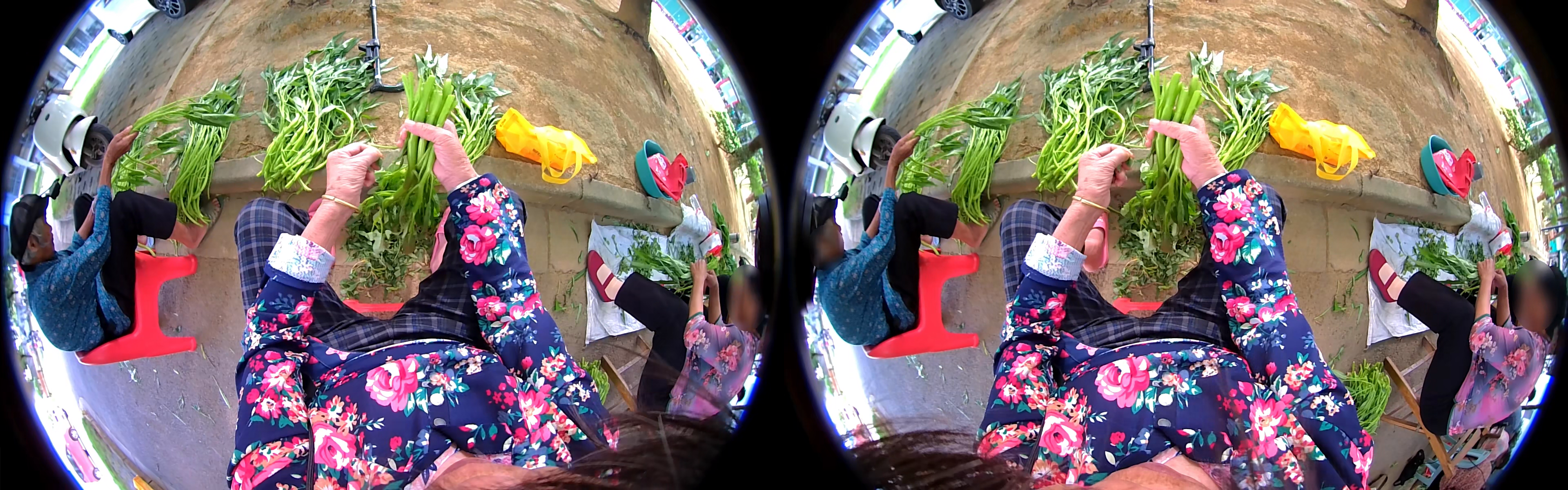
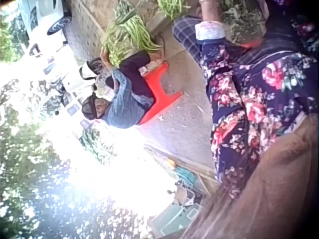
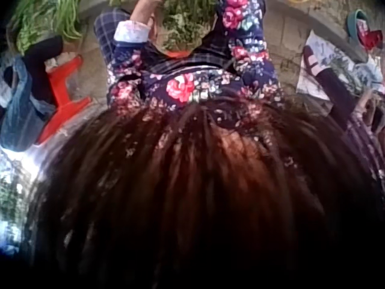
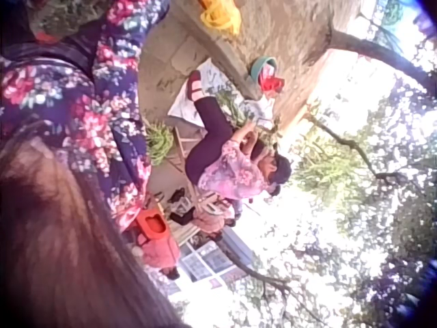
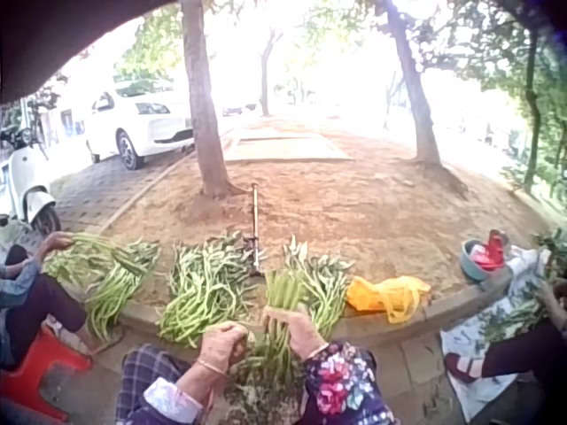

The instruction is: The person trims green leafy vegetables by hand, pulling leaves off stems and sorting them into a pile while sitting outdoors.

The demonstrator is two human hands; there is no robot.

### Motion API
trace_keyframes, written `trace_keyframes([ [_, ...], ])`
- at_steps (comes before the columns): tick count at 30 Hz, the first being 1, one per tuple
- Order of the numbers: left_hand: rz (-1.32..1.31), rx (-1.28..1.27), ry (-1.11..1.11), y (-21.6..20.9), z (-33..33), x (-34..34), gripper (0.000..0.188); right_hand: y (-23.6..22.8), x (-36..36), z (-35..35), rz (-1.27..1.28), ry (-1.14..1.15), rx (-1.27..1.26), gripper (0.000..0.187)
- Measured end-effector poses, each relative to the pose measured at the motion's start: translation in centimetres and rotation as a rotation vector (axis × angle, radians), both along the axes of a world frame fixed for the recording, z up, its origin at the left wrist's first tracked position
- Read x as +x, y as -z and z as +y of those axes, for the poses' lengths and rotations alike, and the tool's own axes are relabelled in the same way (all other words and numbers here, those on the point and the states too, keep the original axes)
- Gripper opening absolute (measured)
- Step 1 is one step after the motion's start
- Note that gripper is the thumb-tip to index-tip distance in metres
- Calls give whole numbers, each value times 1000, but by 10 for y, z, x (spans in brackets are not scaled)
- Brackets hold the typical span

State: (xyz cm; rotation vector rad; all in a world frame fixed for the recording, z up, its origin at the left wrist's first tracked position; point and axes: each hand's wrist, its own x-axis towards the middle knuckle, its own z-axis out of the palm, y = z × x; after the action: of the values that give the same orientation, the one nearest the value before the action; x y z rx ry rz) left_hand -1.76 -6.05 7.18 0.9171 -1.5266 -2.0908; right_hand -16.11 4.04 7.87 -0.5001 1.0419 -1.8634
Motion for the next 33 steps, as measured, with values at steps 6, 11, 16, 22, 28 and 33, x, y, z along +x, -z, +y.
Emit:
trace_keyframes([
  [6, -105, -167, 486, -8, -10, 14, 16, 4, -6, 1, -71, 18, -80, 13],
  [11, -171, -307, 577, -2, -17, 23, 15, 3, -4, 0, -41, -1, -61, 13],
  [16, -77, -620, 315, -5, -8, 12, 15, 1, -3, 1, 16, -20, 4, 13],
  [22, -79, -703, 164, -6, 14, -5, 18, -2, 3, -1, 1, 12, 1, 9],
  [28, -65, -870, 101, -1, 14, -15, 15, 2, 0, -4, 46, 28, -17, 10],
  [33, -87, -966, 100, -2, 13, -17, 14, 1, 1, -2, 131, 19, -4, 8],
])
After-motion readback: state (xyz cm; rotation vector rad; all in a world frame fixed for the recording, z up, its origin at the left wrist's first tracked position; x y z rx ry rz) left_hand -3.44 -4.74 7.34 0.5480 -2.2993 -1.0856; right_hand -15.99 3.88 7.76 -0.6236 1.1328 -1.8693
